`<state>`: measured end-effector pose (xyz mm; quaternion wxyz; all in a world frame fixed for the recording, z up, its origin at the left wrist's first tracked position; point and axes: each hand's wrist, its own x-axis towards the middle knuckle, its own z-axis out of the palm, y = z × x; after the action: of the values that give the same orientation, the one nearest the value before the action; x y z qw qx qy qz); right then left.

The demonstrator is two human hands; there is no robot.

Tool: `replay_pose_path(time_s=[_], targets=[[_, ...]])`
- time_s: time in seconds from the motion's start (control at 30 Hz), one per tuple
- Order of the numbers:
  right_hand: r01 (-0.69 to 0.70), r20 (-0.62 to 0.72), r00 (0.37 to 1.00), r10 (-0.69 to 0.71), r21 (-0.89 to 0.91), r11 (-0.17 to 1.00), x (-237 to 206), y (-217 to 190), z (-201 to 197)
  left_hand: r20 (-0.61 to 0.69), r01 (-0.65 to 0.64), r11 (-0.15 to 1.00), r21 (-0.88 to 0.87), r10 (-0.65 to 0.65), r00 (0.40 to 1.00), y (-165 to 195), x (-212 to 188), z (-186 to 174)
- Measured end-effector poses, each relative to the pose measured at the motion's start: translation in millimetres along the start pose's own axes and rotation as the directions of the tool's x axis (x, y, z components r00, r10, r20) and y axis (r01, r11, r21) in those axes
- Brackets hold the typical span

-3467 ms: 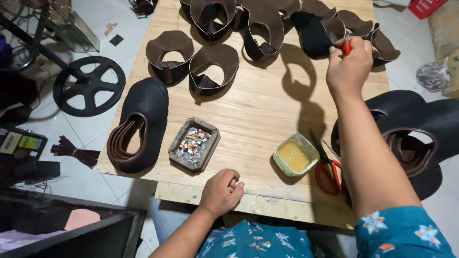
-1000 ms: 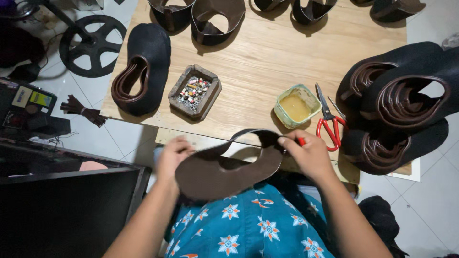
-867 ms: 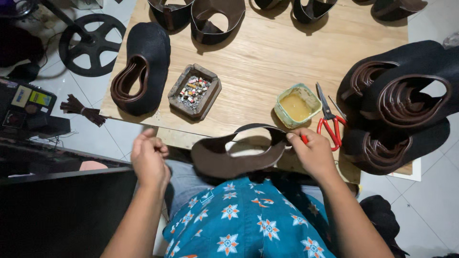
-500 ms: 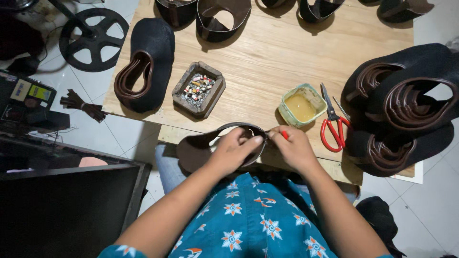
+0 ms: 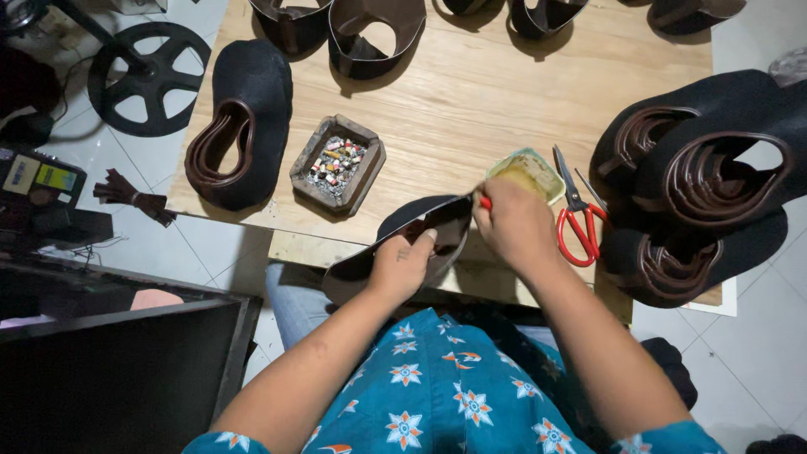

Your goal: The person applies adhesive with a brush to the inner edges of black shoe uppers and presses the edges together. They repeat this process on several uppers, placing each finished piece on the table.

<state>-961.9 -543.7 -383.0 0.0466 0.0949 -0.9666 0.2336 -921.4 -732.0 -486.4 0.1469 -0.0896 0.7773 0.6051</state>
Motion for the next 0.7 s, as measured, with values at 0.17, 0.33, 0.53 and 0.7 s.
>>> replay_pose_path(time_s=[0.17,0.33,0.53,0.7], targets=[[0.163,-0.141,0.979,-0.15,0.088,0.983,27.8,-13.0,-15.4,-0.169,-0.212,0.973,-0.087,0.195,0.966,-1.1,22.9,9.0],[0.206,-0.238,0.957,-0.168,0.146,0.968,12.9,0.3,-67.4,-0.128,-0.103,0.945,-0.31,0.066,0.99,-5.1,28.2,9.7],[-0.22,0.062,0.975,0.211,0.349,0.911,8.4,39.5,-59.5,-0.048,0.066,0.765,-0.64,-0.125,0.991,-1.3,36.8,8.3],[-0.049,0.033,0.998,0.046,0.073,0.996,5.5,53.3,-29.9,-0.04,0.047,0.705,-0.708,-0.105,0.994,-8.2,38.6,8.9]])
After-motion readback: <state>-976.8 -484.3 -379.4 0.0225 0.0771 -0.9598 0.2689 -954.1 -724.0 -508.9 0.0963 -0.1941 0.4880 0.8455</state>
